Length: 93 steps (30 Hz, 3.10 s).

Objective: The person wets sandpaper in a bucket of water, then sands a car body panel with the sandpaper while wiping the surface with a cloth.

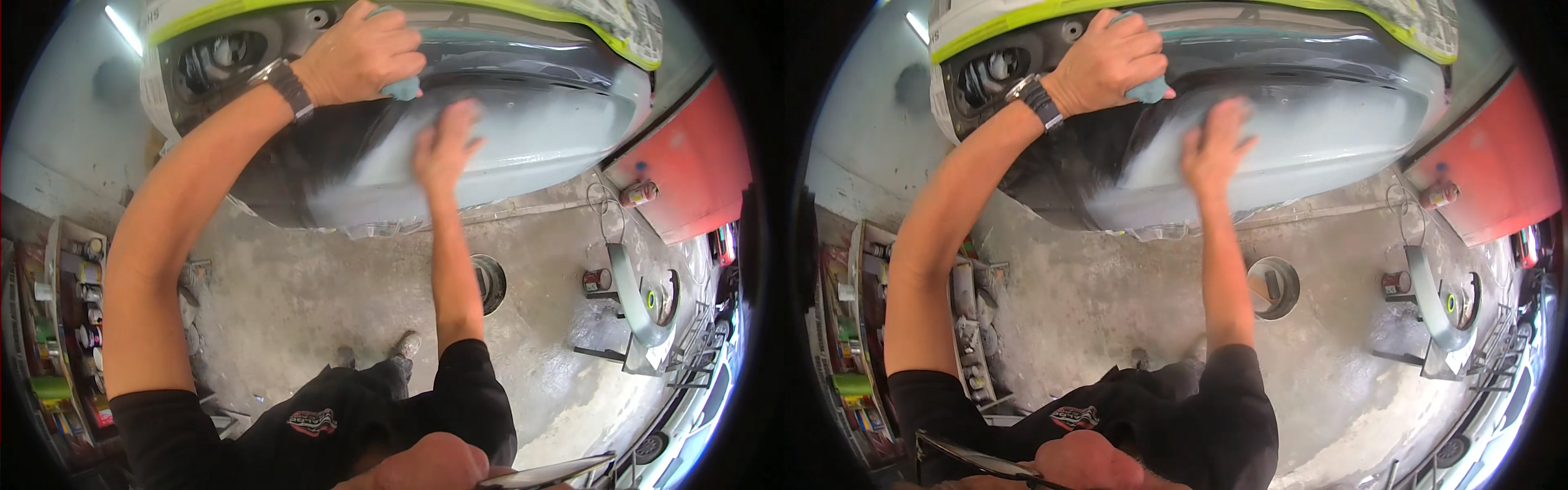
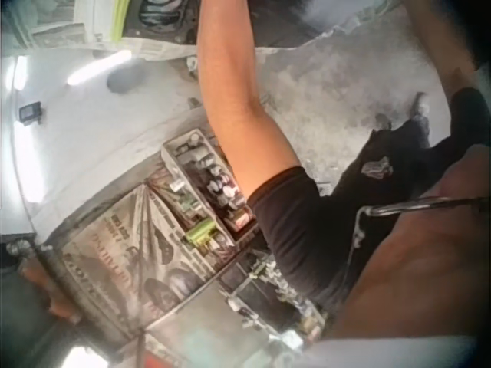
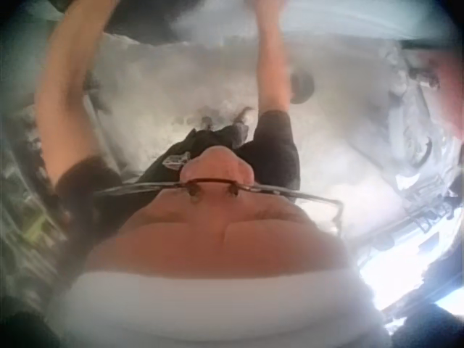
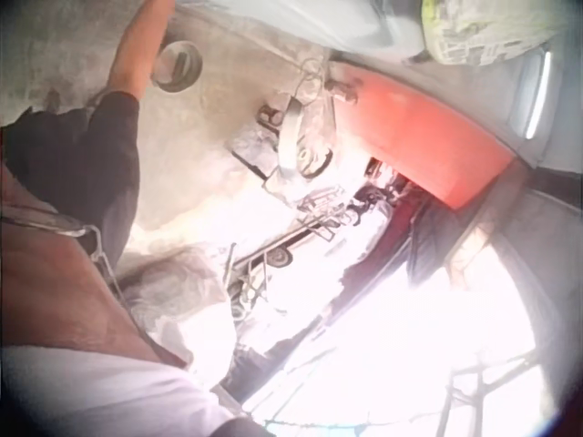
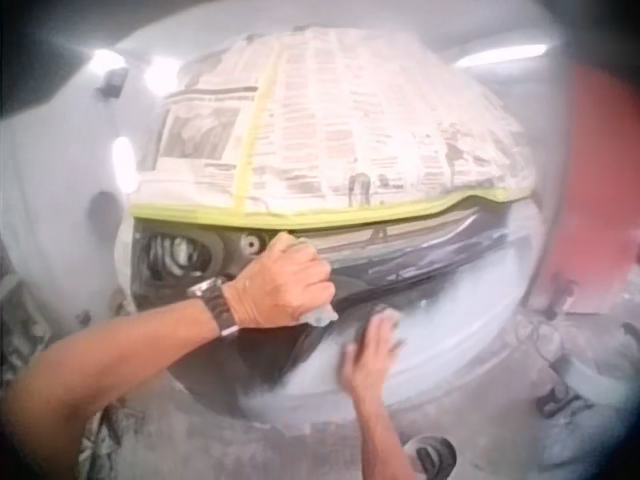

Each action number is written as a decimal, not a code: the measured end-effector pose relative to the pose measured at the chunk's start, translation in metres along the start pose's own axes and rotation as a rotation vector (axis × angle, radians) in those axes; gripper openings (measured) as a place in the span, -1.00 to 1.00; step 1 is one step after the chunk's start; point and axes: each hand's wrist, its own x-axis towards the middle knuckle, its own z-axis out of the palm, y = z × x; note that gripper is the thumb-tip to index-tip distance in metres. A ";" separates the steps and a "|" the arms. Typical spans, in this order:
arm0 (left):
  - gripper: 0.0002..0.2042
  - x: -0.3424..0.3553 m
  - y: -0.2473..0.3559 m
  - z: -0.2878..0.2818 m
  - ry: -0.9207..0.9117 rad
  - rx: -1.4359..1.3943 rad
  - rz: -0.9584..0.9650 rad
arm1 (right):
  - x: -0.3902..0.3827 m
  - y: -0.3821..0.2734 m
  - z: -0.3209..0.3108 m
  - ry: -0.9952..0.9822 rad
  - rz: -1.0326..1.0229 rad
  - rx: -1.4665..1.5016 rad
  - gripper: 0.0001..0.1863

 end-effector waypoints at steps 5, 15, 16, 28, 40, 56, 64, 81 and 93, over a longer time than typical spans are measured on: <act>-0.78 0.004 0.003 -0.004 0.086 -0.047 -0.009 | -0.002 -0.050 0.026 0.135 0.011 0.138 -0.32; -0.80 -0.008 0.012 0.008 0.085 0.109 -0.035 | -0.049 -0.111 0.018 0.047 0.145 0.463 -0.31; -0.81 -0.008 0.009 0.010 0.077 0.116 -0.044 | -0.053 -0.115 0.017 0.046 0.146 0.456 -0.31; -0.84 0.002 0.005 -0.005 0.197 0.045 -0.039 | -0.030 -0.157 0.026 0.247 0.236 0.687 -0.26; -0.77 -0.001 0.017 0.011 0.128 0.063 -0.065 | -0.021 -0.080 0.011 0.145 0.238 0.240 -0.34; -0.62 0.034 0.074 0.073 0.193 0.265 -0.664 | -0.528 0.180 -0.273 -1.049 0.717 -0.352 -0.63; -0.85 0.236 0.101 0.185 0.139 0.088 -0.569 | -0.696 0.173 -0.433 -1.445 1.381 -0.546 -0.49; -0.45 -0.007 0.095 0.060 0.091 0.271 -0.676 | -0.210 0.174 -0.221 -0.177 1.004 0.333 -0.42; -0.41 -0.154 0.054 -0.018 0.131 0.087 -0.541 | 0.139 0.023 -0.082 0.335 -0.012 0.085 -0.33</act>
